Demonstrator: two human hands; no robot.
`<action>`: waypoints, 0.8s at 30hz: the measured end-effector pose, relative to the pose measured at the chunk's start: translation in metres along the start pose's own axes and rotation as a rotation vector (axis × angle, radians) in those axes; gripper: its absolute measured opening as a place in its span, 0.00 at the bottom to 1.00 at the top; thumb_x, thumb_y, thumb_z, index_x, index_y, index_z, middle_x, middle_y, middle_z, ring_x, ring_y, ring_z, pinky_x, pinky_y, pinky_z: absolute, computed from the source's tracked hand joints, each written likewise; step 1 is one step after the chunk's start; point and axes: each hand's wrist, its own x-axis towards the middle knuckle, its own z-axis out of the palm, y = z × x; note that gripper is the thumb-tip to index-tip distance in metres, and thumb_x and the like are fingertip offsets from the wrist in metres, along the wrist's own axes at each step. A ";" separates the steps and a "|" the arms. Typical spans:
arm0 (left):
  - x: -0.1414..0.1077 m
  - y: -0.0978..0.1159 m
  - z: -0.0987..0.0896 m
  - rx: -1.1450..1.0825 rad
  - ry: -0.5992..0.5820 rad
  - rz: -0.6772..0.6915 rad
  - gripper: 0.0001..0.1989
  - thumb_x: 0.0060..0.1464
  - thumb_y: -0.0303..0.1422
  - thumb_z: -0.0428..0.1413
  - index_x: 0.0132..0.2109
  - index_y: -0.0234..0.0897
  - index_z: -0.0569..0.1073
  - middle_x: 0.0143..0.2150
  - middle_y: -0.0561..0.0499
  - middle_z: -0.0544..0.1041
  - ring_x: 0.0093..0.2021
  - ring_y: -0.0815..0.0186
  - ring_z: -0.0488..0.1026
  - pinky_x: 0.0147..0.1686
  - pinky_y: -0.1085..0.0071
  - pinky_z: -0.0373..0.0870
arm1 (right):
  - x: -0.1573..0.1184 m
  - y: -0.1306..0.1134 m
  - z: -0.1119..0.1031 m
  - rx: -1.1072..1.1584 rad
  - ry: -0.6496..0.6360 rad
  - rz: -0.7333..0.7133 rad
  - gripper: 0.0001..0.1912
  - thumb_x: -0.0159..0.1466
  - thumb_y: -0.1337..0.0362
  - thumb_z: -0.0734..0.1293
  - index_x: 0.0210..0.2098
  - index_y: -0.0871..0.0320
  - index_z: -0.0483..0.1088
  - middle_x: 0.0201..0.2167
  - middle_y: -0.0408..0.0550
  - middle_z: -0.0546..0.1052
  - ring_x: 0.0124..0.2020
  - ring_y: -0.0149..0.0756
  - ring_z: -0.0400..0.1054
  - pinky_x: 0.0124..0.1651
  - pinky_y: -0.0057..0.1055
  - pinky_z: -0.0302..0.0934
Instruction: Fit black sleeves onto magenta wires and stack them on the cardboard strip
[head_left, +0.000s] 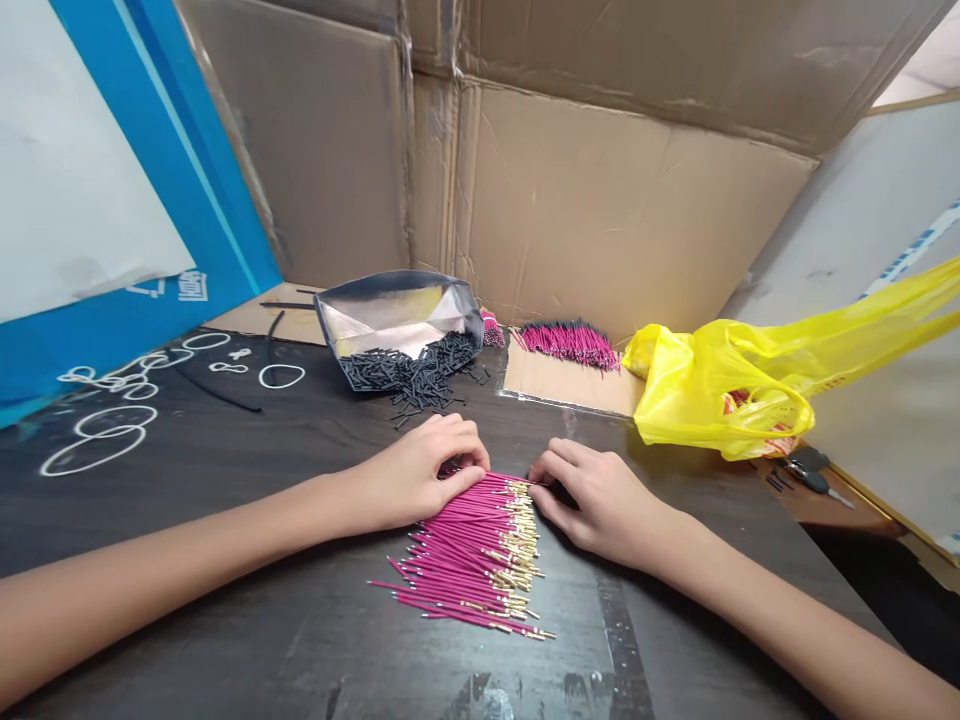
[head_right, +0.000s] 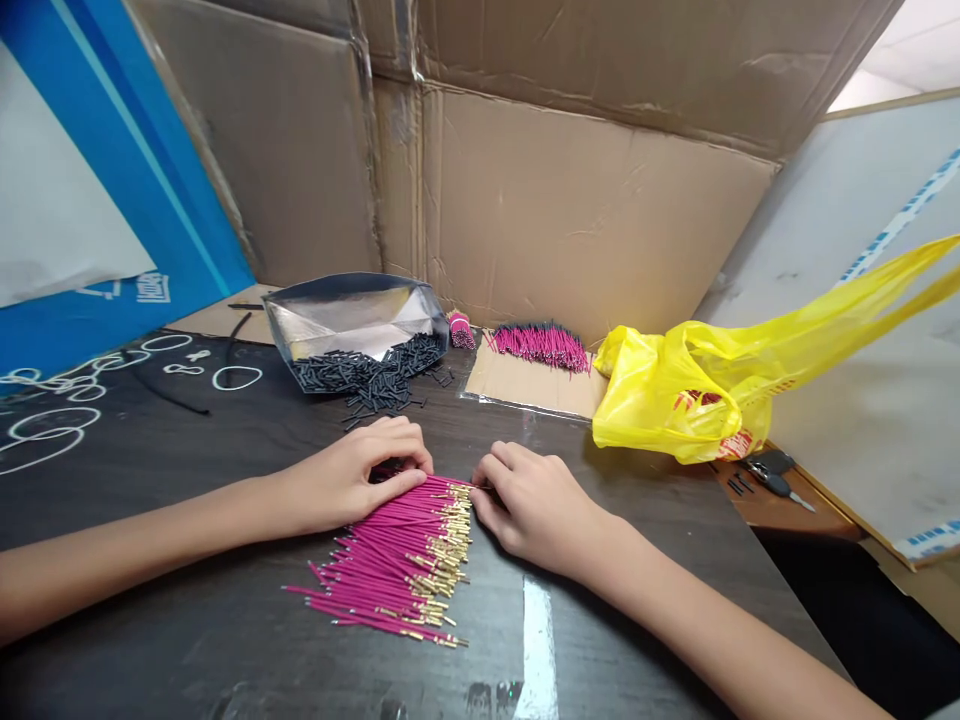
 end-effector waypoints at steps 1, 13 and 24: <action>0.000 0.001 0.000 0.003 -0.004 -0.009 0.11 0.66 0.36 0.51 0.38 0.37 0.74 0.38 0.51 0.74 0.42 0.63 0.67 0.47 0.64 0.60 | 0.000 0.000 0.000 -0.003 0.001 0.009 0.07 0.73 0.61 0.59 0.41 0.56 0.67 0.37 0.44 0.73 0.38 0.34 0.69 0.36 0.31 0.59; -0.001 0.005 0.002 0.041 -0.006 0.028 0.12 0.68 0.36 0.48 0.39 0.37 0.72 0.38 0.50 0.72 0.41 0.63 0.66 0.47 0.65 0.60 | 0.004 -0.001 0.010 -0.101 0.017 -0.010 0.07 0.73 0.63 0.57 0.39 0.57 0.64 0.36 0.45 0.72 0.35 0.33 0.69 0.31 0.31 0.56; -0.003 0.010 -0.002 0.002 0.103 0.106 0.11 0.69 0.35 0.49 0.45 0.37 0.75 0.39 0.52 0.73 0.43 0.66 0.65 0.50 0.66 0.58 | 0.003 -0.003 0.015 -0.117 0.181 0.007 0.06 0.73 0.62 0.56 0.41 0.56 0.62 0.37 0.44 0.72 0.30 0.31 0.67 0.25 0.30 0.52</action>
